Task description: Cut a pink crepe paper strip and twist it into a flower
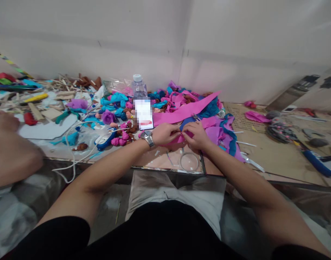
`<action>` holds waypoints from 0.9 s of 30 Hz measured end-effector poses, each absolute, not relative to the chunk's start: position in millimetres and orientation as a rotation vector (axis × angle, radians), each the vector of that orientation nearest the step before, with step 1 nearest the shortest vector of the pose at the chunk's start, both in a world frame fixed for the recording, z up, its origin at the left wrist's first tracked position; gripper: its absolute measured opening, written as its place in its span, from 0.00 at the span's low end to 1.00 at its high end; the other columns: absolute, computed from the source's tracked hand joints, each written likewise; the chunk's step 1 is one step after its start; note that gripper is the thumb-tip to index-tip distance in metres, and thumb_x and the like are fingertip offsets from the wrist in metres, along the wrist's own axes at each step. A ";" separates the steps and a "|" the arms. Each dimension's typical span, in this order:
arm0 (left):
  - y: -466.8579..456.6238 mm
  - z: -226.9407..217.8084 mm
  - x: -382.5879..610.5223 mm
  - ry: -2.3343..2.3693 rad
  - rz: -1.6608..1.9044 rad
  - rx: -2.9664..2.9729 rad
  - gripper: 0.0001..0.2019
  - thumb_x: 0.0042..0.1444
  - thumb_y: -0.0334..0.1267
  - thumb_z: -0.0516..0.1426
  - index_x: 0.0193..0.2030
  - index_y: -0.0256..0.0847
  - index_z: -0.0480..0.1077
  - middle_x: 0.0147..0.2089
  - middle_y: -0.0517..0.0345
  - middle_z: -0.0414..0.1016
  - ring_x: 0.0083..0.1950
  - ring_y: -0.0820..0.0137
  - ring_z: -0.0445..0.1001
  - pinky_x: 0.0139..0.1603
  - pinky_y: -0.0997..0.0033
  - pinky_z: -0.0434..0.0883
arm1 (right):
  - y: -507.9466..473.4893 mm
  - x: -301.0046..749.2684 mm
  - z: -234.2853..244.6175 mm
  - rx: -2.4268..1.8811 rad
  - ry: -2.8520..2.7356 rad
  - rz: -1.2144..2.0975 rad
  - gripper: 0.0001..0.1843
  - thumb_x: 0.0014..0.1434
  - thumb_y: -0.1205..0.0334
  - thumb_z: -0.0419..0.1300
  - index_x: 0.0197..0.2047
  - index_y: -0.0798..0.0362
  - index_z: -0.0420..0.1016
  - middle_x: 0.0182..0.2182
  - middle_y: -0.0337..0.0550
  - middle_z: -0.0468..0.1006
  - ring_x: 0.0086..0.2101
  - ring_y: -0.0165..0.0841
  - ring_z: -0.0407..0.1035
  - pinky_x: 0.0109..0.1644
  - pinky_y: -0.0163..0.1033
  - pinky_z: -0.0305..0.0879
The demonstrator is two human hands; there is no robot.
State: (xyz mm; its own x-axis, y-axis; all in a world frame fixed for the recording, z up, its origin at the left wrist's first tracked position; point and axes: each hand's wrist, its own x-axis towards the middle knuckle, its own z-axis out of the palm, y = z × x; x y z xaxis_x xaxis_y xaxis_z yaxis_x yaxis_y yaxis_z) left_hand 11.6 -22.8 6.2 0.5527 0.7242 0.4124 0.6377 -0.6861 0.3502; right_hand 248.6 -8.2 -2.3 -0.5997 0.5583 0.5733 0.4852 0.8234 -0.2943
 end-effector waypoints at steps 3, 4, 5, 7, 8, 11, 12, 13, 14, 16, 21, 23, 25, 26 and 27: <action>-24.3 8.5 12.2 1.200 0.815 2.603 0.12 0.69 0.43 0.59 0.48 0.43 0.83 0.40 0.54 0.86 0.35 0.68 0.79 0.37 0.69 0.62 | -7.7 248.9 -1.2 -0.767 -2.318 0.147 0.09 0.71 0.56 0.59 0.41 0.49 0.78 0.44 0.46 0.86 0.48 0.42 0.78 0.59 0.54 0.54; -24.7 9.2 12.4 1.214 0.814 2.599 0.12 0.69 0.43 0.59 0.47 0.43 0.84 0.40 0.54 0.86 0.35 0.68 0.78 0.37 0.69 0.62 | -7.5 249.2 -0.6 -0.766 -2.310 0.149 0.09 0.71 0.56 0.59 0.41 0.49 0.78 0.44 0.46 0.86 0.48 0.42 0.78 0.59 0.54 0.55; -25.1 10.0 12.6 1.228 0.813 2.596 0.12 0.69 0.43 0.59 0.47 0.43 0.84 0.39 0.54 0.86 0.35 0.68 0.78 0.36 0.69 0.62 | -7.2 249.5 -0.1 -0.764 -2.304 0.151 0.10 0.71 0.55 0.59 0.41 0.49 0.78 0.43 0.46 0.86 0.47 0.42 0.78 0.59 0.54 0.55; -25.9 11.2 12.9 1.249 0.805 2.595 0.12 0.70 0.43 0.58 0.47 0.44 0.83 0.39 0.54 0.86 0.35 0.68 0.78 0.36 0.68 0.61 | -6.5 250.1 0.4 -0.760 -2.297 0.150 0.10 0.71 0.55 0.60 0.40 0.49 0.78 0.42 0.46 0.86 0.47 0.42 0.78 0.58 0.54 0.55; -26.2 11.9 13.0 1.251 0.799 2.595 0.13 0.70 0.44 0.58 0.47 0.43 0.83 0.40 0.54 0.86 0.35 0.67 0.78 0.37 0.68 0.61 | -6.2 250.3 0.2 -0.760 -2.294 0.149 0.10 0.71 0.54 0.60 0.40 0.49 0.78 0.42 0.46 0.86 0.46 0.42 0.78 0.58 0.54 0.55; -27.3 13.6 13.2 1.217 0.761 2.568 0.15 0.70 0.48 0.57 0.48 0.42 0.83 0.42 0.53 0.86 0.37 0.66 0.79 0.38 0.68 0.63 | -5.7 250.2 -1.9 -0.756 -2.293 0.138 0.11 0.72 0.53 0.60 0.41 0.49 0.80 0.42 0.46 0.87 0.45 0.42 0.78 0.57 0.53 0.56; -27.7 14.1 13.1 1.203 0.744 2.548 0.16 0.70 0.49 0.57 0.49 0.42 0.82 0.42 0.53 0.86 0.38 0.66 0.79 0.39 0.68 0.63 | -5.6 249.9 -2.8 -0.751 -2.294 0.133 0.11 0.72 0.54 0.60 0.41 0.49 0.80 0.42 0.46 0.87 0.45 0.42 0.78 0.57 0.53 0.56; -28.1 14.4 13.1 1.193 0.730 2.526 0.17 0.69 0.51 0.57 0.49 0.41 0.82 0.42 0.52 0.86 0.39 0.65 0.79 0.39 0.68 0.63 | -5.6 249.5 -3.6 -0.743 -2.298 0.128 0.11 0.72 0.54 0.60 0.41 0.49 0.80 0.42 0.46 0.87 0.45 0.42 0.78 0.57 0.53 0.56; -28.3 14.7 13.0 1.188 0.717 2.504 0.18 0.69 0.51 0.57 0.49 0.41 0.82 0.42 0.52 0.85 0.38 0.66 0.79 0.39 0.69 0.63 | -5.7 249.1 -4.2 -0.735 -2.302 0.124 0.11 0.72 0.54 0.60 0.41 0.49 0.80 0.41 0.46 0.87 0.44 0.41 0.78 0.57 0.53 0.56; -28.8 15.1 12.7 1.184 0.698 2.468 0.18 0.68 0.52 0.58 0.48 0.40 0.82 0.41 0.53 0.85 0.37 0.66 0.77 0.38 0.69 0.63 | -5.9 248.5 -4.7 -0.726 -2.305 0.121 0.12 0.72 0.53 0.61 0.41 0.50 0.81 0.41 0.46 0.87 0.44 0.41 0.78 0.56 0.52 0.56; -28.9 15.6 13.0 1.212 0.681 2.441 0.15 0.66 0.49 0.60 0.44 0.40 0.82 0.37 0.55 0.83 0.34 0.69 0.74 0.35 0.70 0.60 | -5.8 248.2 -4.3 -0.747 -2.308 0.129 0.14 0.73 0.50 0.60 0.41 0.49 0.82 0.41 0.47 0.87 0.44 0.41 0.78 0.56 0.53 0.56; -28.8 15.4 13.6 1.247 0.663 2.468 0.13 0.64 0.47 0.61 0.42 0.40 0.81 0.36 0.56 0.82 0.33 0.70 0.72 0.34 0.70 0.59 | -5.6 248.3 -4.4 -0.749 -2.321 0.132 0.14 0.73 0.50 0.60 0.41 0.49 0.81 0.42 0.46 0.87 0.44 0.41 0.78 0.56 0.53 0.55; -28.9 14.9 13.9 1.275 0.644 2.495 0.12 0.63 0.46 0.61 0.40 0.40 0.81 0.34 0.56 0.81 0.32 0.70 0.70 0.33 0.69 0.57 | -5.8 248.1 -4.6 -0.739 -2.325 0.131 0.13 0.73 0.51 0.60 0.42 0.49 0.81 0.42 0.46 0.87 0.44 0.41 0.78 0.56 0.53 0.55; -29.0 14.8 13.9 1.284 0.640 2.503 0.12 0.63 0.46 0.62 0.39 0.40 0.81 0.34 0.56 0.81 0.32 0.70 0.70 0.33 0.69 0.57 | -6.0 247.9 -4.7 -0.731 -2.325 0.129 0.13 0.73 0.52 0.60 0.41 0.49 0.81 0.41 0.46 0.87 0.44 0.41 0.78 0.56 0.53 0.55; -29.2 14.8 13.8 1.287 0.644 2.507 0.12 0.62 0.46 0.62 0.39 0.40 0.81 0.33 0.55 0.81 0.32 0.69 0.70 0.33 0.69 0.57 | -6.3 247.8 -4.7 -0.722 -2.325 0.125 0.13 0.73 0.52 0.60 0.41 0.49 0.81 0.41 0.46 0.87 0.44 0.41 0.78 0.55 0.53 0.55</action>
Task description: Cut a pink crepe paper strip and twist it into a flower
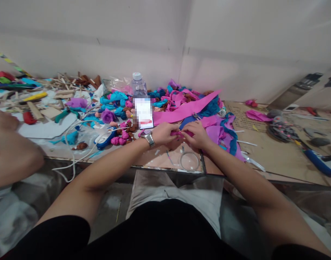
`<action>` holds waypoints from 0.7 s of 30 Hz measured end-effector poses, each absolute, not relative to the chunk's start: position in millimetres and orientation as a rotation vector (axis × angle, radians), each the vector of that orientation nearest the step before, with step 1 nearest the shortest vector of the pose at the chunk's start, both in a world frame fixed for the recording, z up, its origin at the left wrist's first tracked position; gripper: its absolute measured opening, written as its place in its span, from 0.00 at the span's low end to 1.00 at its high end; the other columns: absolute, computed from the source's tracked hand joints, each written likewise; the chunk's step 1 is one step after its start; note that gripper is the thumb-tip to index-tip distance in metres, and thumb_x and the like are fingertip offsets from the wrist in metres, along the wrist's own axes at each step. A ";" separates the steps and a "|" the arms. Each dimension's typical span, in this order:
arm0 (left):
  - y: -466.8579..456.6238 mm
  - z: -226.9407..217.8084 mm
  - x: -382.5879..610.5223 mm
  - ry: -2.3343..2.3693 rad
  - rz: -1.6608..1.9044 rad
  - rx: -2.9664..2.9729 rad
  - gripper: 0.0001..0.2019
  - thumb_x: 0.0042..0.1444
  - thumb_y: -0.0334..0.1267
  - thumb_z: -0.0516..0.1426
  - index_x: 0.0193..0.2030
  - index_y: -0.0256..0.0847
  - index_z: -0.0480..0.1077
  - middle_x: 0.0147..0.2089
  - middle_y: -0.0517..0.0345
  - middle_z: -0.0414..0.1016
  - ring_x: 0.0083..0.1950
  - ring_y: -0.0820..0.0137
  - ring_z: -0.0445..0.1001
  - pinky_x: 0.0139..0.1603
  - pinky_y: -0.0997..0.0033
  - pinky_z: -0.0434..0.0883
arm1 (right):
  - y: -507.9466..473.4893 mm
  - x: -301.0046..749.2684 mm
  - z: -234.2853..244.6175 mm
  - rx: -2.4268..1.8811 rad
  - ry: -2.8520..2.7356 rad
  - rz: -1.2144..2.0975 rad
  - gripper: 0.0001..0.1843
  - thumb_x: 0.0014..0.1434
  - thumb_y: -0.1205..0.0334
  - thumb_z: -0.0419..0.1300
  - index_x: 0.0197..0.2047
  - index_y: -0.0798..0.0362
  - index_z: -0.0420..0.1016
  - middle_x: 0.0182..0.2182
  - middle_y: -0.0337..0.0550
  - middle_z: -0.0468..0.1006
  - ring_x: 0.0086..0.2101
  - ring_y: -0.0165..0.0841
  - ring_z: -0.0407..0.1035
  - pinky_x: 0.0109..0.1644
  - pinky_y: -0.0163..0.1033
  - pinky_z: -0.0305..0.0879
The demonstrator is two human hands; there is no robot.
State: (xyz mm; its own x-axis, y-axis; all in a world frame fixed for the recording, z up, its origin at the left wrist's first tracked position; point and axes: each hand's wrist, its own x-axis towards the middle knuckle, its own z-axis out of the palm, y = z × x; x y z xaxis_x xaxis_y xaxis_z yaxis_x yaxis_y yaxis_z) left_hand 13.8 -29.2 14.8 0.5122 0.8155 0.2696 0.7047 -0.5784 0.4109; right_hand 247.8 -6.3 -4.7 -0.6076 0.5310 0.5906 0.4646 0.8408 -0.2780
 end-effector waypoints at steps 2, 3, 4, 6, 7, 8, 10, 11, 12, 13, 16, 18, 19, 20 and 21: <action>-29.6 15.5 13.5 1.259 0.668 2.499 0.13 0.62 0.48 0.62 0.41 0.40 0.81 0.35 0.55 0.82 0.33 0.69 0.72 0.34 0.69 0.58 | -6.9 247.6 -4.6 -0.711 -2.323 0.116 0.14 0.74 0.52 0.59 0.41 0.49 0.81 0.41 0.46 0.87 0.44 0.41 0.78 0.55 0.53 0.55; -29.7 16.1 13.3 1.233 0.684 2.488 0.15 0.63 0.49 0.61 0.42 0.40 0.81 0.37 0.55 0.83 0.34 0.69 0.73 0.35 0.69 0.59 | -7.1 247.8 -4.5 -0.711 -2.324 0.114 0.14 0.74 0.51 0.59 0.41 0.49 0.81 0.41 0.46 0.87 0.44 0.41 0.78 0.56 0.53 0.55; -29.6 16.7 13.1 1.203 0.698 2.473 0.16 0.65 0.51 0.60 0.43 0.40 0.81 0.38 0.55 0.83 0.35 0.68 0.74 0.36 0.69 0.60 | -7.1 248.0 -4.5 -0.715 -2.325 0.115 0.14 0.74 0.51 0.58 0.42 0.49 0.81 0.41 0.46 0.87 0.45 0.41 0.78 0.56 0.53 0.55; -28.9 17.7 12.6 1.153 0.712 2.446 0.19 0.68 0.53 0.57 0.44 0.40 0.81 0.39 0.54 0.84 0.36 0.68 0.75 0.38 0.69 0.63 | -6.6 248.7 -4.5 -0.732 -2.332 0.120 0.15 0.74 0.50 0.58 0.42 0.49 0.81 0.42 0.47 0.87 0.45 0.41 0.78 0.56 0.54 0.55; -28.3 17.9 12.4 1.141 0.713 2.440 0.20 0.69 0.53 0.55 0.44 0.39 0.82 0.39 0.54 0.85 0.36 0.68 0.76 0.39 0.69 0.63 | -6.2 249.1 -4.5 -0.742 -2.336 0.124 0.15 0.74 0.50 0.58 0.43 0.49 0.81 0.43 0.47 0.87 0.45 0.42 0.78 0.57 0.54 0.55; -27.6 17.8 12.1 1.134 0.712 2.441 0.21 0.70 0.53 0.55 0.44 0.39 0.82 0.39 0.54 0.85 0.36 0.68 0.76 0.39 0.69 0.64 | -5.8 249.4 -4.5 -0.750 -2.339 0.126 0.14 0.74 0.50 0.59 0.43 0.49 0.81 0.43 0.47 0.87 0.46 0.42 0.78 0.57 0.54 0.55; -26.4 17.0 11.6 1.133 0.710 2.457 0.20 0.70 0.52 0.55 0.45 0.39 0.82 0.40 0.53 0.85 0.36 0.67 0.77 0.39 0.69 0.64 | -5.4 249.9 -4.4 -0.756 -2.345 0.122 0.14 0.73 0.50 0.59 0.43 0.49 0.81 0.44 0.47 0.87 0.46 0.42 0.78 0.58 0.54 0.55; -26.0 16.4 11.4 1.137 0.712 2.466 0.19 0.70 0.51 0.55 0.45 0.40 0.82 0.41 0.53 0.86 0.37 0.67 0.77 0.40 0.69 0.65 | -5.6 250.0 -4.3 -0.754 -2.346 0.118 0.14 0.73 0.50 0.59 0.43 0.49 0.81 0.43 0.47 0.87 0.46 0.42 0.78 0.58 0.54 0.55; -25.8 15.8 11.4 1.142 0.714 2.475 0.19 0.70 0.50 0.55 0.45 0.40 0.82 0.41 0.52 0.86 0.37 0.67 0.78 0.39 0.69 0.65 | -5.9 250.0 -4.0 -0.750 -2.345 0.114 0.13 0.73 0.51 0.59 0.43 0.49 0.81 0.43 0.47 0.87 0.46 0.42 0.78 0.58 0.54 0.55; -25.8 15.4 11.5 1.146 0.716 2.484 0.18 0.70 0.49 0.55 0.45 0.40 0.82 0.41 0.52 0.86 0.37 0.67 0.78 0.39 0.69 0.64 | -6.5 249.9 -3.5 -0.749 -2.344 0.110 0.13 0.74 0.51 0.59 0.43 0.49 0.81 0.43 0.47 0.87 0.46 0.42 0.78 0.58 0.54 0.55; -27.2 15.5 12.1 1.170 0.715 2.504 0.18 0.69 0.52 0.56 0.44 0.40 0.82 0.40 0.52 0.85 0.37 0.67 0.77 0.39 0.69 0.63 | -8.3 249.5 -1.3 -0.764 -2.340 0.101 0.14 0.74 0.51 0.58 0.42 0.49 0.80 0.42 0.47 0.87 0.45 0.42 0.78 0.58 0.54 0.55; -28.7 16.7 12.5 1.192 0.698 2.512 0.19 0.68 0.54 0.57 0.44 0.40 0.82 0.39 0.52 0.85 0.36 0.66 0.77 0.38 0.68 0.63 | -9.2 249.3 0.4 -0.771 -2.341 0.099 0.15 0.74 0.50 0.57 0.41 0.49 0.79 0.42 0.48 0.87 0.45 0.42 0.77 0.57 0.54 0.56; -29.4 17.5 12.5 1.197 0.692 2.512 0.20 0.68 0.54 0.57 0.44 0.40 0.82 0.40 0.52 0.85 0.36 0.66 0.77 0.38 0.68 0.63 | -9.5 249.2 1.1 -0.771 -2.339 0.097 0.15 0.74 0.50 0.57 0.41 0.49 0.79 0.41 0.47 0.87 0.45 0.42 0.77 0.57 0.54 0.56; -30.1 18.2 12.5 1.196 0.689 2.508 0.20 0.68 0.54 0.57 0.44 0.40 0.82 0.40 0.52 0.85 0.37 0.66 0.77 0.39 0.68 0.63 | -9.7 249.0 1.7 -0.771 -2.335 0.097 0.15 0.74 0.50 0.57 0.41 0.49 0.79 0.41 0.47 0.87 0.44 0.42 0.77 0.57 0.54 0.56; -30.7 19.0 12.5 1.187 0.689 2.501 0.20 0.68 0.54 0.56 0.44 0.40 0.82 0.40 0.52 0.85 0.38 0.65 0.77 0.39 0.68 0.63 | -9.9 248.8 2.0 -0.772 -2.330 0.097 0.15 0.74 0.51 0.58 0.41 0.49 0.79 0.41 0.47 0.87 0.44 0.42 0.77 0.57 0.54 0.56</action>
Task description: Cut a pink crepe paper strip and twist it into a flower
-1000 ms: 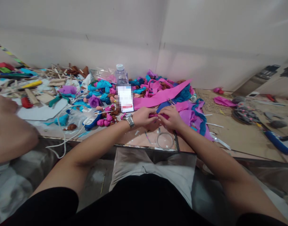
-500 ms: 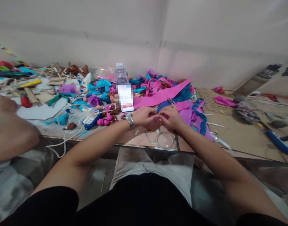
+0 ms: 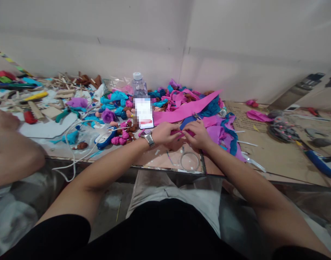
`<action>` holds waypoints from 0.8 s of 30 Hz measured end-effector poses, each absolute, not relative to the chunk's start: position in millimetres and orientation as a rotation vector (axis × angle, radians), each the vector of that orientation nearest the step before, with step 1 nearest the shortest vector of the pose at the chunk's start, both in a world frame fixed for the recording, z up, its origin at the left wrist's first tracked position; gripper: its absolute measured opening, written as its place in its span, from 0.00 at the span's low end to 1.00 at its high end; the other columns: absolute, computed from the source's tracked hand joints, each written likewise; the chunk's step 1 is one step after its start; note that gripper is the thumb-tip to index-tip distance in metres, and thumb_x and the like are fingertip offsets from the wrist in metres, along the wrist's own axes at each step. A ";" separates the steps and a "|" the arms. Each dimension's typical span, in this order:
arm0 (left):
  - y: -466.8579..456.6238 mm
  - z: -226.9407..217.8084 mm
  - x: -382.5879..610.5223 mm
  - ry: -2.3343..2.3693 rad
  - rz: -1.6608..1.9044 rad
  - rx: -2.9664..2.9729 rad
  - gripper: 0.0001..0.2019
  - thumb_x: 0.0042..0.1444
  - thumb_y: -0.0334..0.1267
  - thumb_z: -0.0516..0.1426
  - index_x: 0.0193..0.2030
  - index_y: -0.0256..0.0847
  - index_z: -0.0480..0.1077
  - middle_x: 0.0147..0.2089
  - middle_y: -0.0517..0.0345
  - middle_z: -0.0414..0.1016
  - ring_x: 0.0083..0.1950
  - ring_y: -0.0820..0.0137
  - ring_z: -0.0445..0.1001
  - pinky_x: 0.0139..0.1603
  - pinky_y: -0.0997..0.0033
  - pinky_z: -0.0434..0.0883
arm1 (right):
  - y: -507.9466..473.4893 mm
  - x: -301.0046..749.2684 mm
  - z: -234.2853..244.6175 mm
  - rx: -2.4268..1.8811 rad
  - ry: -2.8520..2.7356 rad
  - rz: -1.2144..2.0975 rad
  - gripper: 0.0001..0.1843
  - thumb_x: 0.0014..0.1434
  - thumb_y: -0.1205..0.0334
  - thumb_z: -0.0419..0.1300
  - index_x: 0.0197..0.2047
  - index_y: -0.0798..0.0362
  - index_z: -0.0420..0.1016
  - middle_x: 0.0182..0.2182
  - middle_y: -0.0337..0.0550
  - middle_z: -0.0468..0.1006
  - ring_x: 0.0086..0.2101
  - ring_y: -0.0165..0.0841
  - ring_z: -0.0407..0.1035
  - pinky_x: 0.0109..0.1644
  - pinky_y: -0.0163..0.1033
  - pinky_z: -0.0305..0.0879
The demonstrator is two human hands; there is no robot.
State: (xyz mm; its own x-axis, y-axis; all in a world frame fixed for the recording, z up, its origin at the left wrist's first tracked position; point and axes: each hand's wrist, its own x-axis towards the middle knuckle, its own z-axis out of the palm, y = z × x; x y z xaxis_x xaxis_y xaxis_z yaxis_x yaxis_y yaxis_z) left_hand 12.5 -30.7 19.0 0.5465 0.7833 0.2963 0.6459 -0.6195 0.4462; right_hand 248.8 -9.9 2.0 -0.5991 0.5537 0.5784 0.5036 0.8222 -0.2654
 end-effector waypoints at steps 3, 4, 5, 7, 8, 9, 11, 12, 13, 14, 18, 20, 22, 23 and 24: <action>-31.9 20.5 12.3 1.161 0.694 2.476 0.20 0.69 0.52 0.54 0.45 0.40 0.82 0.41 0.52 0.85 0.38 0.65 0.78 0.41 0.68 0.65 | -10.3 248.3 2.0 -0.790 -2.312 0.103 0.15 0.74 0.51 0.58 0.40 0.49 0.79 0.41 0.46 0.87 0.45 0.42 0.77 0.57 0.54 0.56; -32.2 20.8 12.2 1.160 0.695 2.473 0.20 0.69 0.52 0.54 0.45 0.40 0.82 0.41 0.52 0.85 0.38 0.65 0.78 0.41 0.68 0.65 | -10.4 248.2 1.9 -0.795 -2.308 0.105 0.15 0.74 0.51 0.58 0.40 0.49 0.79 0.41 0.46 0.87 0.45 0.42 0.77 0.57 0.54 0.56; -32.4 21.0 12.3 1.165 0.697 2.471 0.20 0.69 0.51 0.54 0.45 0.40 0.82 0.41 0.52 0.85 0.38 0.65 0.78 0.41 0.67 0.65 | -10.4 248.2 1.9 -0.797 -2.307 0.106 0.14 0.73 0.51 0.58 0.40 0.49 0.80 0.41 0.46 0.87 0.45 0.42 0.77 0.57 0.54 0.56; -32.5 21.4 12.5 1.181 0.699 2.475 0.19 0.69 0.50 0.54 0.46 0.40 0.82 0.41 0.52 0.85 0.38 0.65 0.78 0.41 0.67 0.65 | -10.5 248.4 2.0 -0.796 -2.309 0.099 0.14 0.73 0.51 0.58 0.40 0.49 0.80 0.41 0.46 0.87 0.45 0.41 0.77 0.57 0.53 0.56; -32.4 21.5 12.6 1.192 0.700 2.479 0.19 0.69 0.49 0.54 0.46 0.40 0.82 0.41 0.52 0.86 0.38 0.65 0.78 0.40 0.67 0.65 | -10.5 248.6 2.2 -0.798 -2.314 0.089 0.14 0.73 0.52 0.58 0.41 0.49 0.80 0.42 0.46 0.87 0.45 0.42 0.77 0.57 0.53 0.55; -32.1 21.4 12.7 1.206 0.699 2.483 0.18 0.69 0.49 0.54 0.46 0.40 0.82 0.41 0.52 0.86 0.38 0.65 0.78 0.40 0.67 0.64 | -10.7 248.8 2.4 -0.801 -2.324 0.074 0.13 0.73 0.52 0.58 0.42 0.49 0.80 0.42 0.46 0.87 0.46 0.42 0.77 0.57 0.54 0.55; -31.3 20.8 12.9 1.239 0.700 2.489 0.18 0.69 0.48 0.54 0.46 0.41 0.82 0.41 0.52 0.86 0.38 0.65 0.77 0.39 0.67 0.64 | -11.2 249.4 2.6 -0.813 -2.355 0.028 0.12 0.74 0.53 0.58 0.45 0.49 0.80 0.45 0.47 0.87 0.48 0.43 0.76 0.58 0.54 0.54; -30.9 20.1 13.0 1.257 0.704 2.489 0.18 0.69 0.48 0.54 0.46 0.41 0.82 0.41 0.52 0.86 0.38 0.65 0.77 0.39 0.67 0.64 | -11.5 249.7 2.6 -0.819 -2.372 -0.001 0.12 0.73 0.53 0.59 0.47 0.49 0.80 0.47 0.48 0.86 0.48 0.43 0.76 0.59 0.55 0.53; -30.3 19.2 13.0 1.270 0.710 2.488 0.18 0.70 0.48 0.54 0.46 0.41 0.82 0.41 0.52 0.86 0.38 0.65 0.77 0.39 0.67 0.64 | -12.0 250.0 2.4 -0.824 -2.387 -0.031 0.11 0.73 0.53 0.59 0.49 0.49 0.80 0.48 0.48 0.86 0.49 0.44 0.75 0.59 0.55 0.52; -29.9 18.0 12.9 1.279 0.717 2.486 0.18 0.70 0.48 0.54 0.46 0.41 0.82 0.41 0.52 0.86 0.38 0.65 0.78 0.39 0.67 0.64 | -12.4 250.2 2.2 -0.830 -2.396 -0.060 0.12 0.73 0.53 0.59 0.50 0.49 0.80 0.49 0.48 0.86 0.49 0.44 0.75 0.59 0.55 0.52; -28.8 12.9 12.4 1.284 0.727 2.511 0.17 0.69 0.47 0.54 0.47 0.41 0.81 0.43 0.51 0.86 0.38 0.64 0.79 0.40 0.67 0.64 | -14.6 249.8 2.8 -0.853 -2.398 -0.117 0.13 0.73 0.54 0.59 0.54 0.48 0.80 0.50 0.49 0.85 0.50 0.46 0.74 0.60 0.57 0.52; -29.1 12.2 12.2 1.313 0.706 2.531 0.15 0.68 0.46 0.55 0.47 0.41 0.81 0.43 0.50 0.86 0.38 0.63 0.79 0.39 0.66 0.64 | -16.1 249.2 4.4 -0.857 -2.392 -0.138 0.13 0.73 0.54 0.59 0.55 0.47 0.80 0.51 0.50 0.85 0.50 0.47 0.73 0.60 0.57 0.52; -29.8 13.2 12.1 1.362 0.677 2.537 0.15 0.68 0.45 0.55 0.47 0.42 0.81 0.43 0.50 0.86 0.38 0.63 0.79 0.38 0.65 0.63 | -17.5 248.7 6.1 -0.854 -2.387 -0.165 0.13 0.73 0.54 0.59 0.55 0.47 0.80 0.51 0.50 0.85 0.51 0.47 0.72 0.60 0.57 0.53; -30.1 14.0 12.2 1.383 0.662 2.536 0.14 0.68 0.44 0.55 0.47 0.42 0.81 0.43 0.50 0.86 0.38 0.63 0.78 0.38 0.65 0.63 | -18.0 248.6 6.7 -0.854 -2.380 -0.174 0.13 0.73 0.54 0.59 0.55 0.47 0.80 0.52 0.50 0.84 0.51 0.47 0.72 0.60 0.57 0.53; -30.5 14.9 12.3 1.400 0.648 2.535 0.14 0.68 0.44 0.55 0.47 0.42 0.81 0.43 0.50 0.86 0.38 0.63 0.78 0.38 0.65 0.63 | -18.2 248.6 7.0 -0.844 -2.374 -0.174 0.13 0.73 0.54 0.59 0.55 0.47 0.80 0.51 0.50 0.84 0.51 0.47 0.73 0.59 0.57 0.54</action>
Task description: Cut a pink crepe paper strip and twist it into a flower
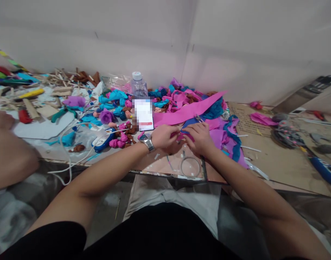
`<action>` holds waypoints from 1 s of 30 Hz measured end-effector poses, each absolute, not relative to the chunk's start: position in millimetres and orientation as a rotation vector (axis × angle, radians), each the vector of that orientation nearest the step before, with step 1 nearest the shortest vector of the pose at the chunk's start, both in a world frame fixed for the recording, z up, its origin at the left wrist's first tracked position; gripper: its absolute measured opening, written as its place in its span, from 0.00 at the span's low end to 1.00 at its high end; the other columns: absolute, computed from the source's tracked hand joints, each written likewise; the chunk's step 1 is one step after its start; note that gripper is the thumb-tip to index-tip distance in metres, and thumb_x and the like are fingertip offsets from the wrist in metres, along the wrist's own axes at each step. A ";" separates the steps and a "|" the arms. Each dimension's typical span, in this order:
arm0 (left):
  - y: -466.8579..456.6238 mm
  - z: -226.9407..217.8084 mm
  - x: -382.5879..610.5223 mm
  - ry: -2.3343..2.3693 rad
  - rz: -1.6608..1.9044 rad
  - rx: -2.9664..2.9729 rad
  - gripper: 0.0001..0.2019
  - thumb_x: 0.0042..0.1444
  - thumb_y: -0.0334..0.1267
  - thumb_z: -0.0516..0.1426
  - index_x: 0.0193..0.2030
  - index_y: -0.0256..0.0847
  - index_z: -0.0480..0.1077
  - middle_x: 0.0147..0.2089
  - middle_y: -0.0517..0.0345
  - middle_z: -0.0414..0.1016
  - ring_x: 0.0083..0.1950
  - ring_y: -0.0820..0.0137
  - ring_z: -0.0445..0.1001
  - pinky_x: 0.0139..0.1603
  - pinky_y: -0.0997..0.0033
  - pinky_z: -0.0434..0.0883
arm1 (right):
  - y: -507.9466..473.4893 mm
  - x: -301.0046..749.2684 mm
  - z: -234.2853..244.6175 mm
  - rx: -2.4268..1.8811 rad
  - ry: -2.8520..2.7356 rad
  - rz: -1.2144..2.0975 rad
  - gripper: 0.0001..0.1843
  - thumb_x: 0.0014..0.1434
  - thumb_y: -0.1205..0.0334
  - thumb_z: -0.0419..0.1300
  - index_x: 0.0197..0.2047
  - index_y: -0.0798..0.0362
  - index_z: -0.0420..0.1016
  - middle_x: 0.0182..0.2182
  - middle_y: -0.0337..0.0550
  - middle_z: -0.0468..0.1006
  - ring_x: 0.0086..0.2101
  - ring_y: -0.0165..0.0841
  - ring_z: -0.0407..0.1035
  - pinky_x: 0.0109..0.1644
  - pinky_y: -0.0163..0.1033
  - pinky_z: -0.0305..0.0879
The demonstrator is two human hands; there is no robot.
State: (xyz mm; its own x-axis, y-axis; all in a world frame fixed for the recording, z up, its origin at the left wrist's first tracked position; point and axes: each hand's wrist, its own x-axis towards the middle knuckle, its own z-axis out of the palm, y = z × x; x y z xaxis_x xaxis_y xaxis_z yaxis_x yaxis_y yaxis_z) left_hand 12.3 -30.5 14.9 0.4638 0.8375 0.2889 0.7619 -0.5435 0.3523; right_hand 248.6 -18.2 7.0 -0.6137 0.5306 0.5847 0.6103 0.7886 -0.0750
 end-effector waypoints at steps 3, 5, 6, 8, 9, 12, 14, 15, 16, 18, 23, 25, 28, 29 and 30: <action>-30.4 15.9 12.5 1.415 0.633 2.538 0.15 0.69 0.44 0.54 0.47 0.42 0.81 0.43 0.49 0.86 0.38 0.63 0.78 0.37 0.65 0.63 | -17.1 249.8 6.0 -0.849 -2.362 -0.135 0.13 0.74 0.54 0.58 0.55 0.47 0.80 0.50 0.50 0.84 0.50 0.46 0.73 0.59 0.57 0.54; -29.6 14.4 12.4 1.404 0.636 2.537 0.15 0.69 0.44 0.54 0.48 0.42 0.81 0.43 0.48 0.86 0.39 0.63 0.79 0.38 0.65 0.64 | -15.7 251.1 4.7 -0.861 -2.360 -0.101 0.13 0.74 0.54 0.58 0.55 0.47 0.80 0.50 0.50 0.84 0.50 0.47 0.73 0.60 0.57 0.54; -29.2 13.1 12.5 1.395 0.642 2.537 0.15 0.69 0.44 0.54 0.48 0.42 0.81 0.43 0.48 0.86 0.39 0.63 0.79 0.38 0.65 0.64 | -15.0 251.7 4.3 -0.864 -2.362 -0.089 0.13 0.74 0.54 0.58 0.54 0.47 0.80 0.50 0.50 0.85 0.50 0.47 0.73 0.60 0.57 0.54; -28.8 10.5 12.7 1.379 0.660 2.542 0.14 0.69 0.44 0.54 0.47 0.42 0.81 0.43 0.49 0.85 0.39 0.63 0.79 0.38 0.65 0.64 | -14.1 252.6 4.0 -0.866 -2.365 -0.078 0.13 0.74 0.53 0.58 0.54 0.47 0.80 0.50 0.49 0.85 0.50 0.46 0.73 0.61 0.57 0.54; -28.9 9.4 12.9 1.372 0.671 2.548 0.14 0.69 0.43 0.54 0.46 0.42 0.81 0.42 0.49 0.85 0.39 0.63 0.79 0.38 0.65 0.64 | -13.8 252.9 4.0 -0.866 -2.365 -0.075 0.13 0.74 0.53 0.58 0.53 0.47 0.80 0.50 0.49 0.85 0.49 0.46 0.74 0.61 0.57 0.54; -31.2 8.8 13.9 1.337 0.685 2.566 0.12 0.69 0.41 0.55 0.45 0.42 0.80 0.41 0.50 0.84 0.40 0.63 0.79 0.38 0.65 0.64 | -13.4 253.4 3.6 -0.848 -2.365 -0.068 0.12 0.74 0.53 0.59 0.53 0.48 0.81 0.49 0.48 0.86 0.49 0.45 0.74 0.60 0.57 0.55; -33.5 9.8 14.5 1.313 0.680 2.561 0.12 0.69 0.41 0.55 0.45 0.41 0.80 0.40 0.51 0.84 0.40 0.64 0.79 0.38 0.65 0.64 | -13.0 253.7 2.6 -0.833 -2.380 -0.055 0.12 0.74 0.53 0.60 0.53 0.48 0.81 0.49 0.48 0.86 0.48 0.44 0.74 0.59 0.56 0.55; -34.6 10.4 14.7 1.304 0.680 2.554 0.13 0.70 0.41 0.54 0.46 0.42 0.80 0.41 0.51 0.84 0.40 0.64 0.79 0.39 0.65 0.65 | -12.6 254.0 2.0 -0.830 -2.393 -0.045 0.12 0.74 0.53 0.60 0.52 0.48 0.81 0.48 0.48 0.86 0.48 0.44 0.74 0.59 0.56 0.55; -35.4 10.8 14.8 1.292 0.680 2.549 0.14 0.71 0.43 0.54 0.46 0.42 0.80 0.41 0.51 0.84 0.40 0.64 0.79 0.39 0.65 0.65 | -12.1 254.3 1.2 -0.832 -2.405 -0.031 0.12 0.74 0.53 0.59 0.52 0.48 0.82 0.47 0.48 0.87 0.47 0.43 0.74 0.58 0.56 0.55; -36.3 10.6 14.7 1.263 0.690 2.539 0.15 0.73 0.44 0.52 0.47 0.42 0.80 0.43 0.52 0.84 0.42 0.64 0.80 0.41 0.65 0.67 | -10.8 255.1 -0.2 -0.834 -2.425 0.002 0.12 0.74 0.53 0.59 0.49 0.47 0.82 0.46 0.46 0.87 0.46 0.42 0.74 0.58 0.56 0.54; -34.9 6.4 14.2 1.250 0.699 2.542 0.14 0.73 0.42 0.52 0.49 0.43 0.80 0.44 0.52 0.84 0.44 0.65 0.80 0.43 0.65 0.68 | -9.3 255.9 -2.0 -0.836 -2.432 0.085 0.10 0.74 0.56 0.59 0.45 0.47 0.83 0.43 0.44 0.88 0.45 0.42 0.75 0.57 0.56 0.54; -34.0 5.2 14.4 1.248 0.690 2.527 0.15 0.74 0.43 0.52 0.50 0.44 0.80 0.44 0.53 0.85 0.44 0.65 0.80 0.43 0.65 0.67 | -10.5 255.9 -2.1 -0.846 -2.423 0.106 0.11 0.74 0.56 0.59 0.44 0.47 0.82 0.42 0.45 0.88 0.44 0.41 0.75 0.57 0.56 0.54; -33.2 5.2 14.9 1.257 0.648 2.533 0.16 0.74 0.45 0.51 0.48 0.43 0.80 0.42 0.53 0.84 0.42 0.65 0.80 0.40 0.65 0.66 | -13.2 256.1 -2.2 -0.848 -2.400 0.108 0.11 0.74 0.55 0.59 0.44 0.47 0.82 0.41 0.45 0.88 0.43 0.41 0.76 0.57 0.56 0.54; -33.1 5.6 15.1 1.270 0.633 2.544 0.16 0.74 0.45 0.51 0.47 0.43 0.80 0.41 0.53 0.84 0.41 0.65 0.80 0.40 0.65 0.65 | -14.2 256.2 -2.1 -0.842 -2.397 0.109 0.11 0.75 0.55 0.59 0.44 0.47 0.82 0.41 0.44 0.88 0.43 0.40 0.76 0.57 0.56 0.55; -33.1 6.1 15.4 1.285 0.619 2.556 0.16 0.74 0.45 0.51 0.47 0.43 0.80 0.40 0.53 0.84 0.40 0.65 0.80 0.39 0.65 0.65 | -15.1 256.2 -2.0 -0.839 -2.397 0.114 0.11 0.75 0.55 0.59 0.44 0.47 0.82 0.41 0.44 0.88 0.44 0.40 0.76 0.57 0.56 0.55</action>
